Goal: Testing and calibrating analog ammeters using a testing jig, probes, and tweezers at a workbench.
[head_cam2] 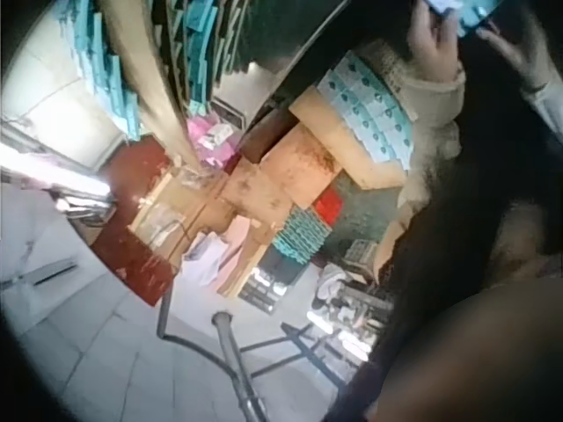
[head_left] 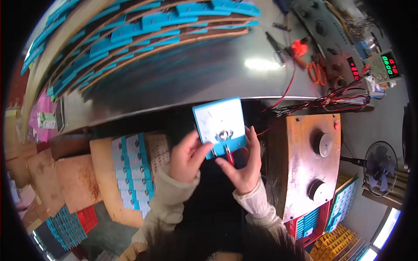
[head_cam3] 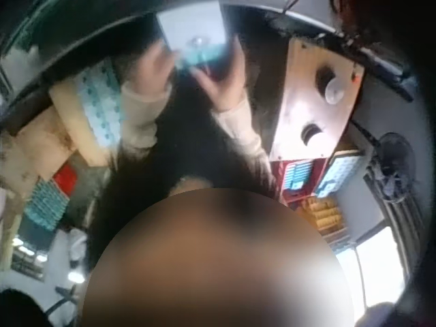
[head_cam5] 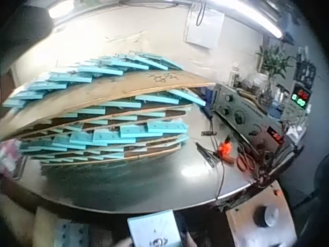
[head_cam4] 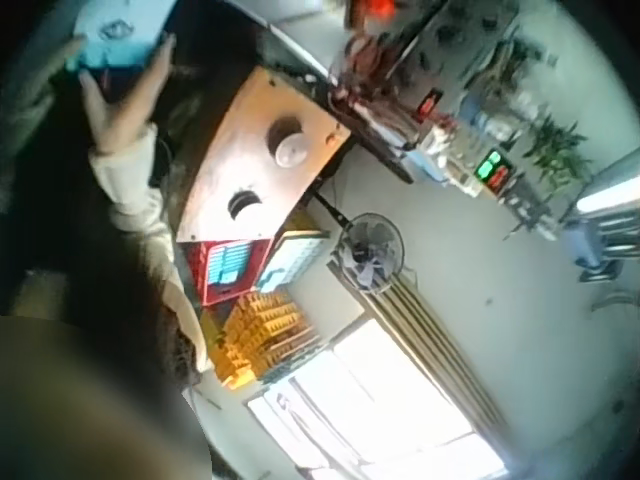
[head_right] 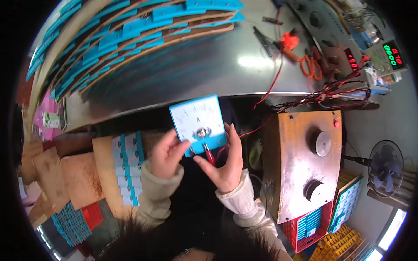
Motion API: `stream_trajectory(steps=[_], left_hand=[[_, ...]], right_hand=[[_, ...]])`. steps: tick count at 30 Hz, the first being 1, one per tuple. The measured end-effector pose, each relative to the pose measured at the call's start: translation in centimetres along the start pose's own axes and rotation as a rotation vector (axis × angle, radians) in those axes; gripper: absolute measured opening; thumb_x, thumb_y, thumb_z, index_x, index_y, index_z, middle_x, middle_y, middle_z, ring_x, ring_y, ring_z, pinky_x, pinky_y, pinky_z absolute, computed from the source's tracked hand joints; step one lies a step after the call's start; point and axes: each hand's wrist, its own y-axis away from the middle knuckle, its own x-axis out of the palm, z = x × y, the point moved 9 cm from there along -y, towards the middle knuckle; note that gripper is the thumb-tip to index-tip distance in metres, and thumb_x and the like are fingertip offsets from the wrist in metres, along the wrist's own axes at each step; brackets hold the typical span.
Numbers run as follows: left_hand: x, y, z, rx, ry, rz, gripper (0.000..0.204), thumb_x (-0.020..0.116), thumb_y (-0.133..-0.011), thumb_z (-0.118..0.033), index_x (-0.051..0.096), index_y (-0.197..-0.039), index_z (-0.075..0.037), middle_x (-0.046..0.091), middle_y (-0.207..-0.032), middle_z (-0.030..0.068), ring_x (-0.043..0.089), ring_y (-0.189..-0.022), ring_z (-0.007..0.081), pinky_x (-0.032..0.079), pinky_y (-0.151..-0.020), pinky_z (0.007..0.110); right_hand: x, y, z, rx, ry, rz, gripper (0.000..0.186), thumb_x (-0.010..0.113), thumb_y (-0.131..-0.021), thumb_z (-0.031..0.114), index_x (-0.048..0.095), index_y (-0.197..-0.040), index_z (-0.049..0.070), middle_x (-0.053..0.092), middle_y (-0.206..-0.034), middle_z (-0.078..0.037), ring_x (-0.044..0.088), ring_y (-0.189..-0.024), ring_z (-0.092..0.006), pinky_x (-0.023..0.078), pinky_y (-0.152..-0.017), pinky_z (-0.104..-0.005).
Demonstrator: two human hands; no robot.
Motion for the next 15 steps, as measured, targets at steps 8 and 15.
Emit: stream_trajectory(steps=[8, 15], left_hand=[[-2.5, 0.0, -0.6, -0.040, -0.058, 0.067, 0.052, 0.063, -0.095, 0.002, 0.045, -0.144, 0.005, 0.067, -0.121, 0.0122, 0.064, -0.107, 0.0132, 0.051, -0.094, 0.027], [-1.8, 0.2, -1.1, -0.047, -0.023, 0.055, 0.054, 0.062, -0.095, 0.001, 0.043, -0.145, 0.006, 0.067, -0.121, 0.0136, 0.066, -0.105, 0.0148, 0.052, -0.092, 0.027]], right_hand=[[2.0, 2.8, -2.6, 0.421, -0.471, 0.140, 0.021, 0.075, -0.089, 0.001, 0.065, -0.107, -0.005, 0.073, -0.094, -0.007, 0.069, -0.082, -0.0099, 0.055, -0.074, -0.0230], [0.7, 1.7, -1.0, 0.312, -0.302, 0.142, 0.018, 0.074, -0.089, 0.000, 0.066, -0.106, -0.003, 0.072, -0.091, -0.005, 0.065, -0.079, -0.0063, 0.052, -0.072, -0.0214]])
